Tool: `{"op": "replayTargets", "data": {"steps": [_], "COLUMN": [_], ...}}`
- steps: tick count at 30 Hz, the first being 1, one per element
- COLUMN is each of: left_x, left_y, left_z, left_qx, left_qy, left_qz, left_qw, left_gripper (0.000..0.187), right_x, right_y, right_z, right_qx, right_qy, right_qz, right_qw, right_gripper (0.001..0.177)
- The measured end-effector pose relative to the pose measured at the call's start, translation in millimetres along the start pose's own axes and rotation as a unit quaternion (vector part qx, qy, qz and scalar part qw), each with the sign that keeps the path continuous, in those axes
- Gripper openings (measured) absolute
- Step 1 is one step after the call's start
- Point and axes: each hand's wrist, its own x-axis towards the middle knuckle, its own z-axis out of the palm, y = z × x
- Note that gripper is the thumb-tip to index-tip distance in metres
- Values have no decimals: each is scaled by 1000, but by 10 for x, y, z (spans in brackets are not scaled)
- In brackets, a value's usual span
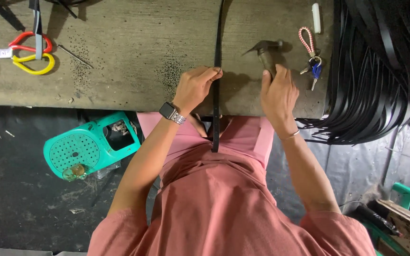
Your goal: Using a hammer and a metal punch to create a series of holes in a black leather strap on a workbench.
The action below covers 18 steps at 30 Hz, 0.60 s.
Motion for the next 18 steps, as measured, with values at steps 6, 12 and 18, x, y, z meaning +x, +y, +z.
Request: {"op": "replayTargets", "data": {"steps": [6,12,18], "left_x": [-168,-172,-167], "left_y": [-176,-169,-217], "left_z": [155,112,173], "left_qx": [-31,3,-1], "left_qy": [7,-2,-14], "left_qz": [-5,-9,-1], "left_qw": [999,1000,1000], "left_gripper": [6,9,6], "right_x": [-120,16,-163], "right_y": [-266,-578,-459], "right_z": [-494,-916,-729], "right_qx": [317,286,153], "right_qy": [-72,-105,11], "right_qz": [19,-70,-114], "right_qw": [945,950,982], "right_gripper": [47,34,42]}}
